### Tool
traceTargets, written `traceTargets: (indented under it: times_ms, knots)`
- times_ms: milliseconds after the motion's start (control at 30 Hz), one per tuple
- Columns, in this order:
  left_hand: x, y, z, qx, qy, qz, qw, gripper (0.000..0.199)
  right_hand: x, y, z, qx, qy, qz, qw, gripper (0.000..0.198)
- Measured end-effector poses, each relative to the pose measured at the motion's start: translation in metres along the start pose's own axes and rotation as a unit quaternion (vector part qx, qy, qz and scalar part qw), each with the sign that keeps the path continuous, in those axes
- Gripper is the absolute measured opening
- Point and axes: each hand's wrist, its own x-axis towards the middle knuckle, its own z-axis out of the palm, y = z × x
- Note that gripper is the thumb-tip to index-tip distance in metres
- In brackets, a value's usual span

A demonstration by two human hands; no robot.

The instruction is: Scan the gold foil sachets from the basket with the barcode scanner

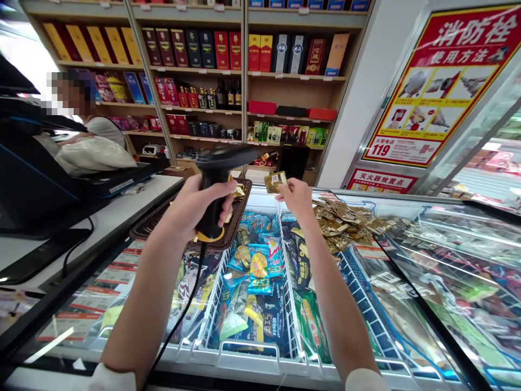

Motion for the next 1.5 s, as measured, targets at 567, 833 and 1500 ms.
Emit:
traceTargets:
  times_ms: [567, 833, 1500]
  knots:
    - [0.008, -0.017, 0.011, 0.034, -0.061, -0.017, 0.997, 0.025, 0.006, 0.010, -0.020, -0.083, 0.116, -0.178, 0.974, 0.019]
    - [0.003, -0.014, 0.012, 0.039, -0.059, -0.018, 0.997, 0.025, 0.000, -0.005, -0.007, 0.161, 0.056, -0.039, 0.985, 0.010]
    - [0.002, -0.013, 0.017, 0.048, -0.015, -0.062, 0.997, 0.026, -0.003, -0.003, 0.025, 0.326, 0.065, 0.002, 0.943, 0.033]
